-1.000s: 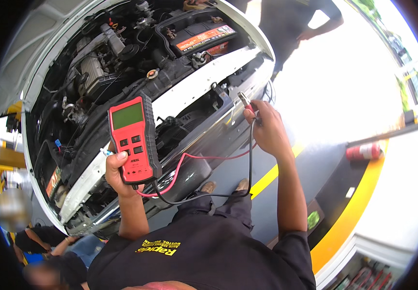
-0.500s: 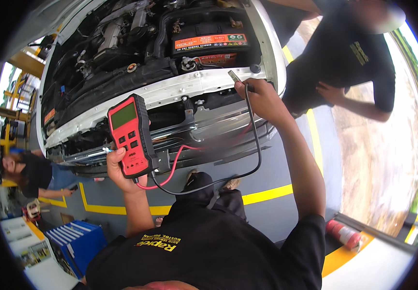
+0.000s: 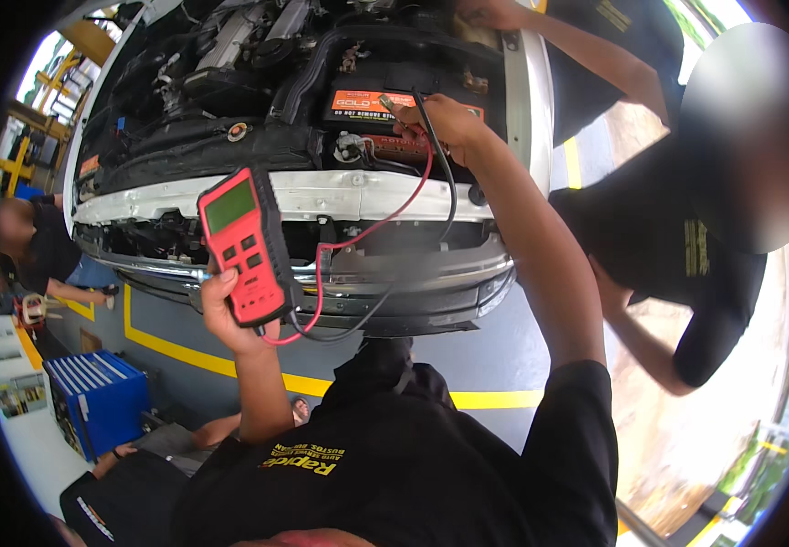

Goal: The person writes on a clipboard inspection form, then uses a battery tester to check the car battery. They connect the tester clamps to the battery terminals and observe the readings on the device's display.

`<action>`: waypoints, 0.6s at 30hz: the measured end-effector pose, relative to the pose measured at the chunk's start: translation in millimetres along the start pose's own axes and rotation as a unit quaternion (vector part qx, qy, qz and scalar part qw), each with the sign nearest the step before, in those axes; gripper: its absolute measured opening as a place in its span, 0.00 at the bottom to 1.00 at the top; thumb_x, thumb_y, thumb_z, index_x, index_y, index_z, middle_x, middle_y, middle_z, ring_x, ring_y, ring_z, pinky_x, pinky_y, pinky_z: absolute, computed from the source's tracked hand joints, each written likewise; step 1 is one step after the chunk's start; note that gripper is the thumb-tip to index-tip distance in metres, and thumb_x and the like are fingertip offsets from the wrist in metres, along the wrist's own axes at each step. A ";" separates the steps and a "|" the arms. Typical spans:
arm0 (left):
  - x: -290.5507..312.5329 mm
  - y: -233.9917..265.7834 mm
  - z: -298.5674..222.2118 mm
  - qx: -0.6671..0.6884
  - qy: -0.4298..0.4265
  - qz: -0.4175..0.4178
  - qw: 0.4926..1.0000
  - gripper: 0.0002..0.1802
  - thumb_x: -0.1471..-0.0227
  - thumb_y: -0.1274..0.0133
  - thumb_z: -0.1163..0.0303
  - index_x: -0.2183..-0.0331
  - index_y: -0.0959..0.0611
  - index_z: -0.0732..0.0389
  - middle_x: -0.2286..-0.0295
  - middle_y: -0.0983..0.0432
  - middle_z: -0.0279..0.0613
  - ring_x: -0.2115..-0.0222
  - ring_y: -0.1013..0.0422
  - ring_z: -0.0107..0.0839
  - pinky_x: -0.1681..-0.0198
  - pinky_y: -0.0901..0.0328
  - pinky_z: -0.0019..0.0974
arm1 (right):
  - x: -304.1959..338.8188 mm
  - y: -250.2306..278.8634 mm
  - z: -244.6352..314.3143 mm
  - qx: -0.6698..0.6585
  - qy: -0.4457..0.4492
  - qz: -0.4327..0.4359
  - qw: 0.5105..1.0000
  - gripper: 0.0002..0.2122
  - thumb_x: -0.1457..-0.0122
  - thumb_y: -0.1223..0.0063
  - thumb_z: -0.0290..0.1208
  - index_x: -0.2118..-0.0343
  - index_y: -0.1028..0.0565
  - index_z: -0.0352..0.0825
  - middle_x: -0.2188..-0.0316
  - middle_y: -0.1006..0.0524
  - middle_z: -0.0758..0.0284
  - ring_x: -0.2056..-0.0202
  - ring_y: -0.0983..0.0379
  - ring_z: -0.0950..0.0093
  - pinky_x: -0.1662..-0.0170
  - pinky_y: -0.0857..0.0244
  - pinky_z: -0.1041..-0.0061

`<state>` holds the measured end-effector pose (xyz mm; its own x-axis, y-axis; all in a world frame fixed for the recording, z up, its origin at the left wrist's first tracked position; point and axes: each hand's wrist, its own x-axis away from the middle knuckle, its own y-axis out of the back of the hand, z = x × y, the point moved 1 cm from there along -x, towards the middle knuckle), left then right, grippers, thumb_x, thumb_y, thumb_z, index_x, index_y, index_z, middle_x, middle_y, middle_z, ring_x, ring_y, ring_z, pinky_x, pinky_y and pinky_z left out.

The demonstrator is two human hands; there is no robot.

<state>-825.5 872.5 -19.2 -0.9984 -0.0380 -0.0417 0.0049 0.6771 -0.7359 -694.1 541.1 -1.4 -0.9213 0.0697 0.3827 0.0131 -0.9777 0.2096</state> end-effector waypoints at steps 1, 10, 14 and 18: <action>-8.1 -8.8 6.4 0.011 0.012 0.013 1.000 0.28 0.48 0.53 0.70 0.46 0.27 0.67 0.56 0.23 0.47 0.57 0.23 0.35 0.49 0.28 0.38 | -21.5 6.1 4.1 0.022 -0.004 0.007 1.000 0.13 0.35 0.39 0.39 0.69 0.20 0.33 0.79 0.25 0.72 0.81 0.36 0.84 0.80 0.45 0.80; -60.7 -36.5 40.5 -0.022 -0.005 -0.009 1.000 0.33 0.51 0.51 0.70 0.43 0.31 0.70 0.55 0.24 0.49 0.57 0.23 0.35 0.50 0.28 0.38 | -148.3 2.0 26.9 0.061 -0.026 0.087 0.994 0.16 0.32 0.44 0.41 0.67 0.19 0.31 0.81 0.28 0.74 0.81 0.39 0.85 0.80 0.49 0.82; -62.3 -35.5 49.5 -0.042 -0.025 -0.042 0.998 0.32 0.51 0.51 0.69 0.43 0.31 0.70 0.55 0.24 0.49 0.57 0.22 0.35 0.50 0.27 0.38 | -168.9 0.2 30.4 0.049 -0.022 0.084 0.995 0.13 0.34 0.40 0.36 0.70 0.21 0.31 0.74 0.21 0.69 0.79 0.33 0.83 0.79 0.42 0.82; -62.7 -36.4 58.0 -0.042 -0.032 -0.054 0.997 0.32 0.52 0.51 0.70 0.44 0.31 0.69 0.55 0.24 0.49 0.57 0.22 0.35 0.50 0.27 0.38 | -181.6 3.0 30.6 0.063 -0.047 0.084 0.993 0.11 0.34 0.40 0.37 0.70 0.21 0.34 0.73 0.21 0.69 0.78 0.33 0.83 0.76 0.39 0.80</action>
<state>-759.9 807.6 -28.9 -0.9873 -0.1588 -0.0103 -0.1096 0.7253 -0.6797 -514.9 531.6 -42.8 -0.8614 -0.0684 0.5033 0.2181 -0.9447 0.2450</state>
